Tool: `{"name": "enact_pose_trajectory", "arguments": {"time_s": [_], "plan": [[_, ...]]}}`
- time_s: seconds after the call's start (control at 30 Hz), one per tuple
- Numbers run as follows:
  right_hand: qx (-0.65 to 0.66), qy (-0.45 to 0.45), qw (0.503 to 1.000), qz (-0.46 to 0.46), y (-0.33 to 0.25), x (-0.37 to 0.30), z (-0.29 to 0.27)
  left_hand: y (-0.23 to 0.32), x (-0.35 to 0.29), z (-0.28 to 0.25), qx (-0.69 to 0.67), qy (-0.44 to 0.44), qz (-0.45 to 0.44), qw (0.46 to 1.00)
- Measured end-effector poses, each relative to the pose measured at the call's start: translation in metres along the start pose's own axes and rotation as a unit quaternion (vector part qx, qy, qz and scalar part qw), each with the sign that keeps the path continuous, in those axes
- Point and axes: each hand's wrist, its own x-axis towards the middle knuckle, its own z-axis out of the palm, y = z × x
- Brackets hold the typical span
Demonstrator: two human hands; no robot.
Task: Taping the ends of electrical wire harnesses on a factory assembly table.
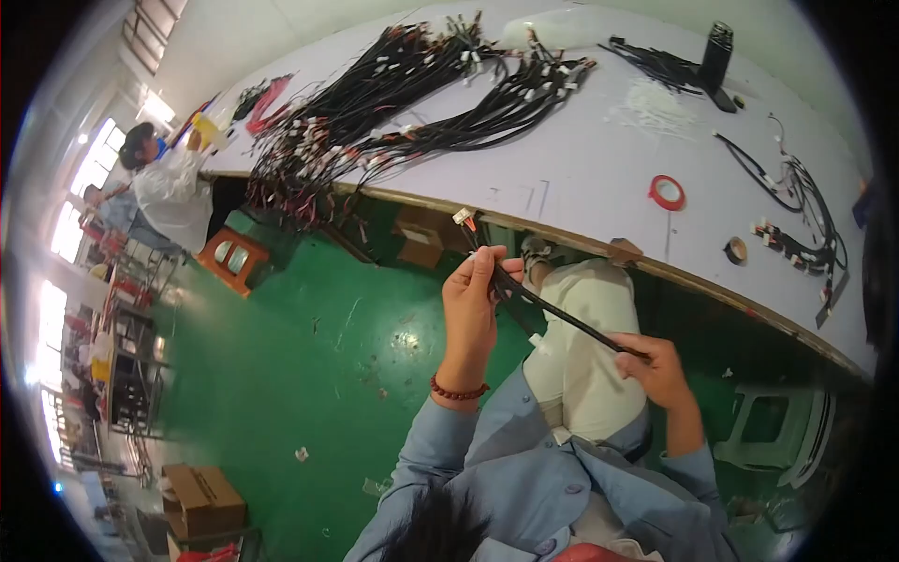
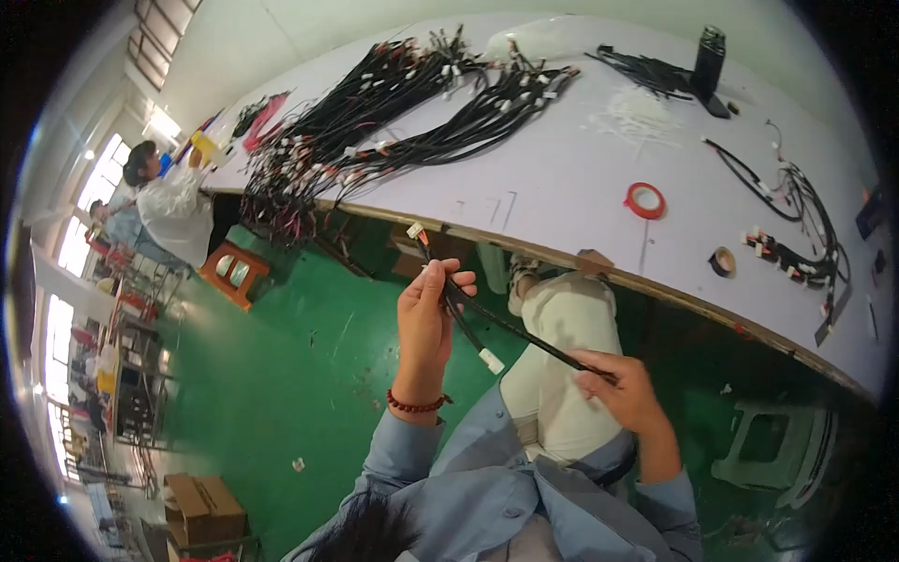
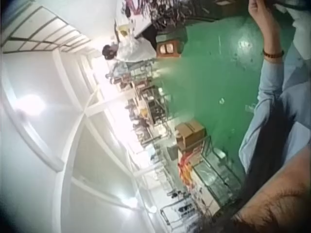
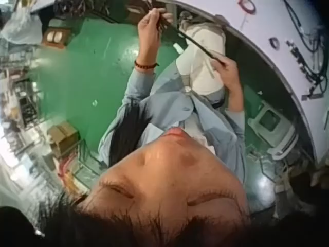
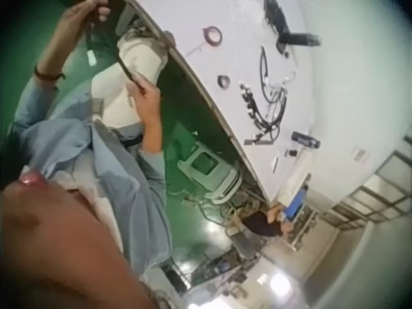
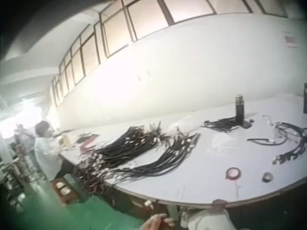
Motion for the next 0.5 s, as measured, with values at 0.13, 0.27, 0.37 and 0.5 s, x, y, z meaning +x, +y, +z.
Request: {"name": "enact_pose_trajectory", "arguments": {"time_s": [0.13,0.27,0.37,0.5], "plan": [[-0.225,-0.001,0.971,-0.086,-0.022,-0.008,-0.016,0.008,-0.01,-0.035,-0.018,0.076,0.038,0.996],[-0.418,0.151,0.874,-0.198,-0.006,-0.05,-0.055,-0.016,-0.005,-0.105,-0.095,0.199,-0.067,0.973],[-0.341,0.102,0.929,-0.099,-0.027,-0.053,-0.047,-0.045,-0.036,-0.21,0.24,0.11,-0.198,0.944],[-0.29,0.024,0.954,-0.07,-0.008,-0.032,-0.012,-0.069,-0.088,-0.191,0.597,0.125,-0.016,0.793]]}}
